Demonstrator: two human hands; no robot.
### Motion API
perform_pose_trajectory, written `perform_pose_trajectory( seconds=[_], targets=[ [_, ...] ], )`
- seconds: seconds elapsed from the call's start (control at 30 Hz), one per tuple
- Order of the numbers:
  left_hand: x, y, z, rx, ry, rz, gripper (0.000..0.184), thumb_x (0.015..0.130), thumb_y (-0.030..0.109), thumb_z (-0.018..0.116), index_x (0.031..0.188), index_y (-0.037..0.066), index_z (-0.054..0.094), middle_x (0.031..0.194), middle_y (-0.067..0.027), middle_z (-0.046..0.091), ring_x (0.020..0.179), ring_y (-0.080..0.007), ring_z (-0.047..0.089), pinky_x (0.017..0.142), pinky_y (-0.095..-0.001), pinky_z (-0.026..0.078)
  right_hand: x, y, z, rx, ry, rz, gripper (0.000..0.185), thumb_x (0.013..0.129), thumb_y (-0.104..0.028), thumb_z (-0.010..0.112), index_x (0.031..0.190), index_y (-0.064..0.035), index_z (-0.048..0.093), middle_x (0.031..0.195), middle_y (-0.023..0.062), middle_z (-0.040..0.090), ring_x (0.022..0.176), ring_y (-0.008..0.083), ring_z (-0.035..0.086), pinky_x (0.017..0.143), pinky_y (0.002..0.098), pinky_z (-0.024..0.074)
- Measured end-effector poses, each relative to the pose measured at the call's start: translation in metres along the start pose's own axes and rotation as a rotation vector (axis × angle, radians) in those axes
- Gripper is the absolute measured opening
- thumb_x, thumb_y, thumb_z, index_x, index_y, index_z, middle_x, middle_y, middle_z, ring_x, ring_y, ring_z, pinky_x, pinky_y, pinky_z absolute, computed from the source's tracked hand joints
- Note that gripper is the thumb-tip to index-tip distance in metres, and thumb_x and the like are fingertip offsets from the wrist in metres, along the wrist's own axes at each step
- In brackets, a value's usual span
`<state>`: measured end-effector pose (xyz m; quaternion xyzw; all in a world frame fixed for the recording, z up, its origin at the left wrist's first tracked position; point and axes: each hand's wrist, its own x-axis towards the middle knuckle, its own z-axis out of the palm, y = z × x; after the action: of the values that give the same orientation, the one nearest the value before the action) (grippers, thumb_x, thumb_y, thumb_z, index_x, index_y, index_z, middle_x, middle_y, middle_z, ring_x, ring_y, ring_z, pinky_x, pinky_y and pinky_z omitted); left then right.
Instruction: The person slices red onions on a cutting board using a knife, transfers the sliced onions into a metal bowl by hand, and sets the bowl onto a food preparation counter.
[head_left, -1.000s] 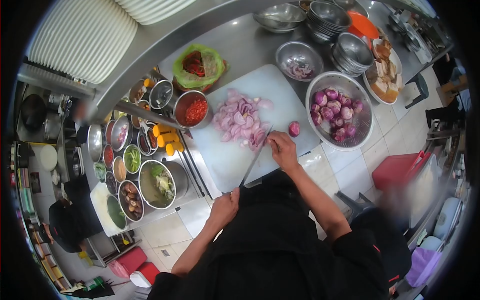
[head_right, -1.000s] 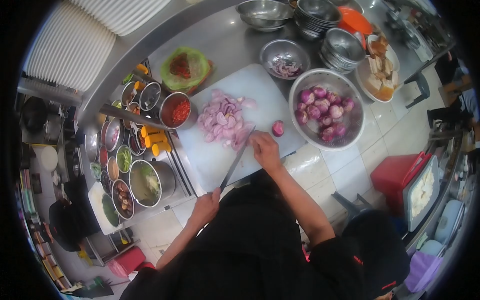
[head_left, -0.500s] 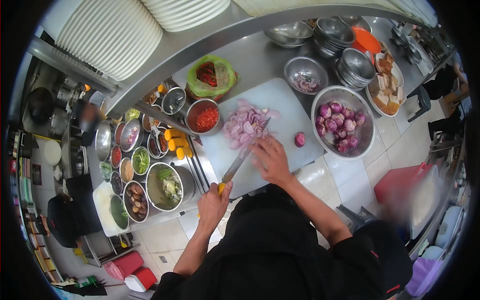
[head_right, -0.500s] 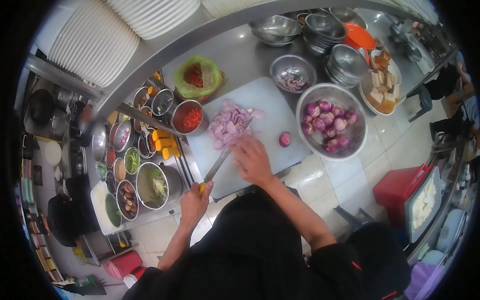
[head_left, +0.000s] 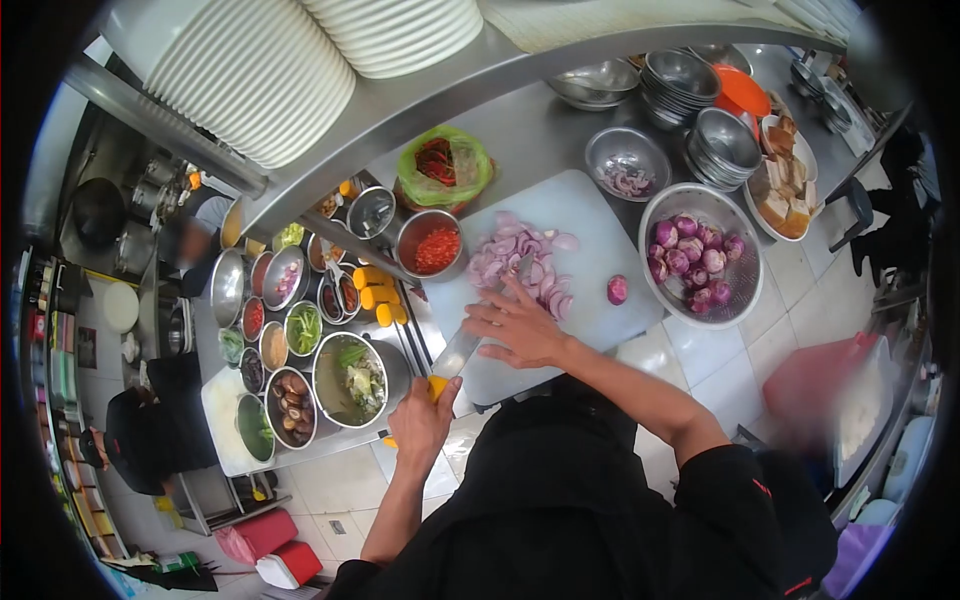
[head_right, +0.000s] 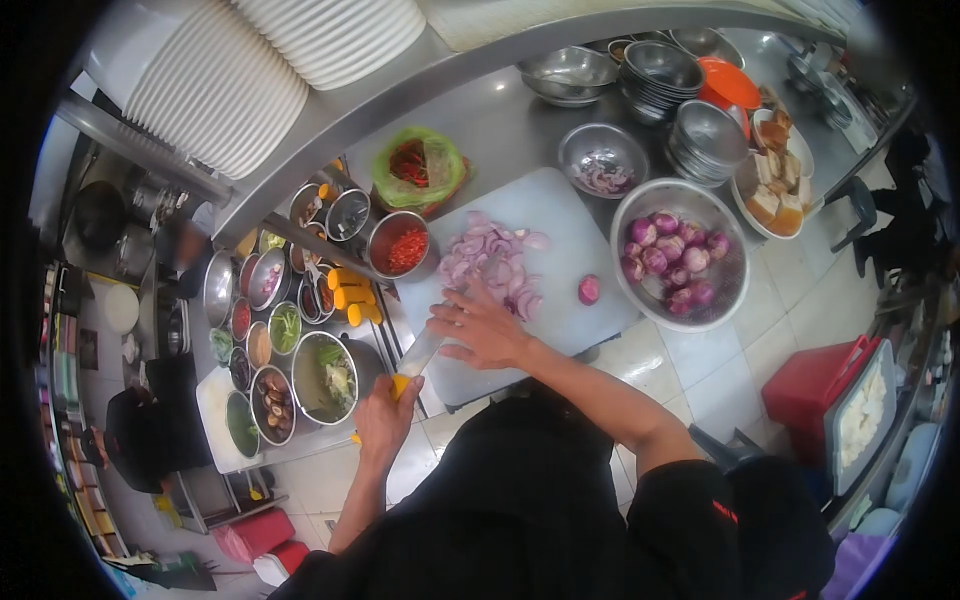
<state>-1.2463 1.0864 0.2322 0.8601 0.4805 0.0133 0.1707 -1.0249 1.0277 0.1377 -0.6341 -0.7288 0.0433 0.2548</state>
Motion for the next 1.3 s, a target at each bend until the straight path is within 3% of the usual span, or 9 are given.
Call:
perform_pose_trajectory(
  seconds=[0.43, 0.6, 0.67, 0.73, 0.93, 1.0, 1.07, 1.13, 1.3],
  targets=[
    [-0.039, -0.036, -0.052, -0.005, -0.12, -0.212, 0.06, 0.09, 0.054, 0.059, 0.073, -0.003, 0.061, 0.067, -0.0258, 0.063, 0.069, -0.0443, 0.064, 0.067, -0.0502, 0.048, -0.007, 0.044, -0.013, 0.092, 0.341, 0.118, 0.039, 0.089, -0.026, 0.062, 0.122, -0.0042, 0.059, 0.132, 0.0154, 0.055, 0.133, 0.0354, 0.04, 0.113, 0.0532, 0.0281],
    [-0.034, -0.058, 0.013, -0.371, -0.38, -0.2, 0.064, 0.093, 0.056, 0.054, 0.075, -0.004, 0.064, 0.068, -0.0291, 0.06, 0.068, -0.045, 0.062, 0.066, -0.0499, 0.046, -0.054, 0.05, -0.025, 0.128, 0.631, 0.537, 0.042, 0.08, 0.001, 0.059, 0.122, 0.0002, 0.057, 0.134, 0.0204, 0.051, 0.132, 0.04, 0.04, 0.111, 0.048, 0.0328],
    [-0.026, -0.028, 0.018, -0.455, -0.605, -0.253, 0.066, 0.095, 0.057, 0.05, 0.077, -0.004, 0.064, 0.063, -0.0139, 0.061, 0.056, -0.0242, 0.06, 0.056, -0.0383, 0.047, -0.078, 0.042, -0.031, 0.001, 0.59, 0.634, 0.044, 0.078, 0.005, 0.058, 0.122, 0.0013, 0.056, 0.132, 0.0221, 0.052, 0.129, 0.0418, 0.042, 0.109, 0.0474, 0.0348],
    [-0.017, -0.01, 0.032, -0.545, -0.774, -0.27, 0.069, 0.095, 0.061, 0.047, 0.081, -0.005, 0.063, 0.06, -0.0059, 0.056, 0.053, -0.0147, 0.055, 0.049, -0.0304, 0.044, -0.097, 0.042, -0.034, -0.135, 0.549, 0.734, 0.046, 0.077, 0.008, 0.057, 0.123, 0.0024, 0.054, 0.13, 0.0239, 0.053, 0.126, 0.0435, 0.044, 0.108, 0.0469, 0.0367],
    [0.007, -0.004, 0.062, -0.513, -0.783, -0.283, 0.076, 0.094, 0.067, 0.044, 0.078, -0.005, 0.063, 0.058, -0.0079, 0.055, 0.053, -0.0168, 0.056, 0.048, -0.0311, 0.044, -0.118, 0.048, -0.02, -0.101, 0.558, 0.751, 0.042, 0.077, 0.007, 0.058, 0.119, 0.0022, 0.055, 0.12, 0.0228, 0.057, 0.112, 0.0432, 0.052, 0.097, 0.048, 0.0428],
    [0.013, 0.004, 0.056, -0.459, -0.643, -0.235, 0.075, 0.094, 0.066, 0.045, 0.08, -0.006, 0.063, 0.057, -0.0047, 0.053, 0.048, -0.0122, 0.049, 0.046, -0.029, 0.039, -0.113, 0.034, -0.023, 0.158, 0.519, 0.827, 0.047, 0.075, 0.006, 0.066, 0.12, -0.0004, 0.058, 0.125, 0.022, 0.057, 0.113, 0.0402, 0.054, 0.095, 0.043, 0.0476],
    [0.013, 0.006, 0.058, -0.439, -0.605, -0.152, 0.079, 0.093, 0.069, 0.043, 0.077, -0.006, 0.063, 0.057, -0.0065, 0.053, 0.05, -0.0141, 0.053, 0.05, -0.0302, 0.042, -0.109, 0.025, -0.015, 0.176, 0.502, 0.796, 0.047, 0.074, 0.004, 0.071, 0.119, -0.0015, 0.06, 0.125, 0.0203, 0.057, 0.11, 0.0387, 0.056, 0.09, 0.0405, 0.051],
    [0.01, 0.016, 0.059, -0.397, -0.561, -0.147, 0.077, 0.098, 0.061, 0.037, 0.074, -0.007, 0.064, 0.071, -0.0265, 0.064, 0.073, -0.0401, 0.065, 0.073, -0.0446, 0.049, -0.102, 0.014, -0.009, 0.155, 0.617, 0.781, 0.042, 0.077, 0.004, 0.071, 0.117, -0.0014, 0.061, 0.125, 0.0189, 0.057, 0.109, 0.0379, 0.057, 0.085, 0.0389, 0.0535],
    [0.0, 0.022, 0.074, -0.341, -0.526, -0.066, 0.073, 0.1, 0.056, 0.037, 0.081, -0.009, 0.065, 0.084, -0.0348, 0.064, 0.087, -0.0507, 0.062, 0.081, -0.0503, 0.048, -0.108, 0.021, 0.006, 0.272, 0.608, 0.75, 0.041, 0.077, 0.006, 0.065, 0.116, -0.0043, 0.059, 0.122, 0.0167, 0.056, 0.112, 0.0385, 0.052, 0.093, 0.0439, 0.0465]
  ],
)
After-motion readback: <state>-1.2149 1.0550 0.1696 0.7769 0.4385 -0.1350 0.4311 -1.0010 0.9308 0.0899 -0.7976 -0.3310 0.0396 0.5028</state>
